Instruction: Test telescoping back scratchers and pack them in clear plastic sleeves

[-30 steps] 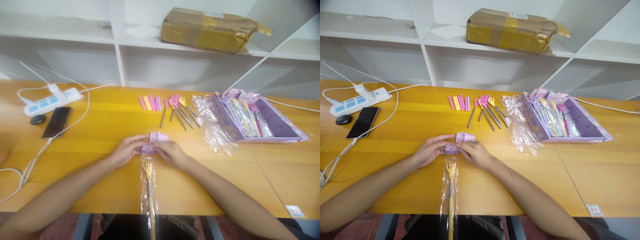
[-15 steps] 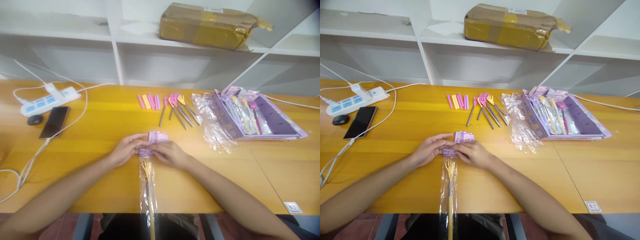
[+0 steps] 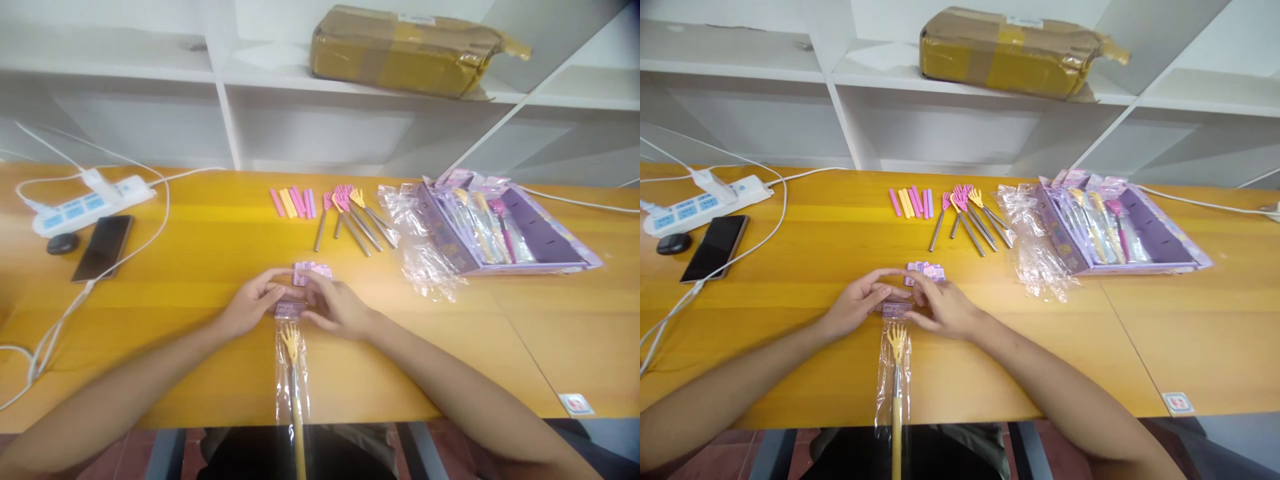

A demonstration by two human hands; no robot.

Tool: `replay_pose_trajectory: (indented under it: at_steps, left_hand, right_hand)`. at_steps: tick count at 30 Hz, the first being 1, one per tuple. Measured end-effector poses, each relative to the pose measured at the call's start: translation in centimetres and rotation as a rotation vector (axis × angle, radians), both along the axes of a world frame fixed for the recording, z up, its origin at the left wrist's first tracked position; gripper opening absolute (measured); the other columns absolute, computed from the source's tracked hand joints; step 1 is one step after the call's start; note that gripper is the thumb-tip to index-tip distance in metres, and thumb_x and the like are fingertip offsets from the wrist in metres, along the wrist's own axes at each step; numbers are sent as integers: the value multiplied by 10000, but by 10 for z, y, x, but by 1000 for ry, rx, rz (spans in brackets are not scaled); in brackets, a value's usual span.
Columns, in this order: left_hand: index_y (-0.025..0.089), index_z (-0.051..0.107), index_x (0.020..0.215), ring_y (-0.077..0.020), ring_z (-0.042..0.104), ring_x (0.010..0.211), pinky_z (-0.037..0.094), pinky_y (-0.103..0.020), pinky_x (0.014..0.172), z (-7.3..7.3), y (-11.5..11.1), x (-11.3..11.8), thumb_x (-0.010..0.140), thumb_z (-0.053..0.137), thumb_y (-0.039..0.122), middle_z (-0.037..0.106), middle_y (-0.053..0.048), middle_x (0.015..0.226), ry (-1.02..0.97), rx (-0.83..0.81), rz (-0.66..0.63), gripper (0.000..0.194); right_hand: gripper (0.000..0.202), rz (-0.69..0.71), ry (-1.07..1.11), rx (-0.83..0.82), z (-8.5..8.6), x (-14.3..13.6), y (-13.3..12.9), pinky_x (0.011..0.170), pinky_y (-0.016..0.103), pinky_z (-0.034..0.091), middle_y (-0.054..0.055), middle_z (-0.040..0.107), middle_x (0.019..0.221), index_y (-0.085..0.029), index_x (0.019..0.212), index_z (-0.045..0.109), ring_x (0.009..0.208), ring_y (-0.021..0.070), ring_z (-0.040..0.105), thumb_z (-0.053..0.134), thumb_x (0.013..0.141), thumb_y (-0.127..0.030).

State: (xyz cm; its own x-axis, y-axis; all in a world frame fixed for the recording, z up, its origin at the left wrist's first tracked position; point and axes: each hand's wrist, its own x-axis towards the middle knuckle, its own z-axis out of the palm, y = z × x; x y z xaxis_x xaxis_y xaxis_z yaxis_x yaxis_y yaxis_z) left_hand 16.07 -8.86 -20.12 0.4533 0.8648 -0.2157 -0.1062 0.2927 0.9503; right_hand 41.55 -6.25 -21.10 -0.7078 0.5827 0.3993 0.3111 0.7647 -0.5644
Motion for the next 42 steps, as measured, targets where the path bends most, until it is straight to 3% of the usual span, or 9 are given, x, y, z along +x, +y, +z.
replay_pose_trajectory:
  at_steps: [4, 6, 10, 13, 16, 19, 26, 33, 42]
  left_hand:
    - [240, 468, 1509, -266, 764, 1169, 568, -412, 1024, 2, -1, 0, 1044, 619, 503, 791, -140, 1269, 110, 83, -21, 554]
    - [231, 471, 1473, -256, 766, 1141, 568, -387, 987, 1, 0, 0, 1042, 619, 512, 790, -142, 1261, 145, 89, -14, 536]
    - [231, 499, 1395, -265, 748, 1175, 574, -359, 925, -2, 0, -1, 1040, 605, 540, 752, -160, 1328, 126, 66, -54, 482]
    - [239, 506, 1387, -273, 737, 1208, 583, -378, 953, -5, -3, 1, 1002, 691, 480, 715, -164, 1390, 127, 71, -106, 491]
    - [228, 485, 1401, -256, 774, 1093, 599, -384, 913, -6, -7, 5, 1002, 701, 404, 771, -143, 1242, 200, 125, -105, 486]
    - [218, 489, 1372, -253, 785, 1056, 597, -382, 899, -5, -9, 7, 1023, 667, 404, 796, -115, 1118, 236, 160, -87, 434]
    - [230, 489, 1346, -239, 772, 1093, 574, -357, 908, -4, -6, 5, 1033, 657, 408, 768, -128, 1229, 143, 123, -95, 397]
    - [219, 534, 1214, -226, 751, 1070, 556, -362, 920, -1, -6, 5, 1031, 654, 423, 762, -84, 1115, 174, 85, -91, 299]
    - [191, 594, 1212, -239, 751, 1042, 561, -365, 887, -1, 1, 3, 969, 723, 526, 776, -113, 1126, 124, 29, -118, 434]
  right_hand:
    - [245, -76, 67, 42, -4, -4, 1, 604, 202, 445, -34, 663, 779, -193, 1290, 605, 611, 79, 569, 612, 1065, -291]
    - [83, -66, 126, 87, -4, -6, 2, 617, 194, 447, -26, 673, 789, -197, 1122, 654, 619, 68, 568, 618, 1059, -239]
    - [51, -107, 185, 108, -2, -6, 2, 604, 192, 439, -24, 649, 766, -187, 1022, 666, 604, 66, 544, 633, 1046, -219]
    - [44, -188, 203, 111, 1, -5, 2, 605, 197, 435, -25, 643, 748, -185, 1010, 676, 589, 68, 525, 648, 1035, -208]
    - [39, -217, 239, 125, 3, -3, 3, 609, 196, 436, -43, 595, 694, -188, 1010, 680, 573, 69, 498, 648, 1030, -192]
    - [28, -172, 234, 159, 4, -3, 3, 589, 196, 419, -60, 536, 653, -190, 1015, 681, 563, 71, 481, 654, 1020, -185]
    - [46, 5, 153, 264, 3, -3, 3, 605, 222, 424, -19, 676, 780, -185, 1060, 678, 624, 70, 553, 682, 1015, -193]
    - [67, 52, 137, 298, 3, -1, 5, 616, 225, 448, -5, 680, 824, -179, 1089, 669, 677, 78, 584, 674, 1035, -217]
    - [130, 35, 42, 346, 11, 3, 2, 625, 236, 460, 10, 652, 822, -167, 1171, 673, 689, 98, 587, 582, 1081, -194]
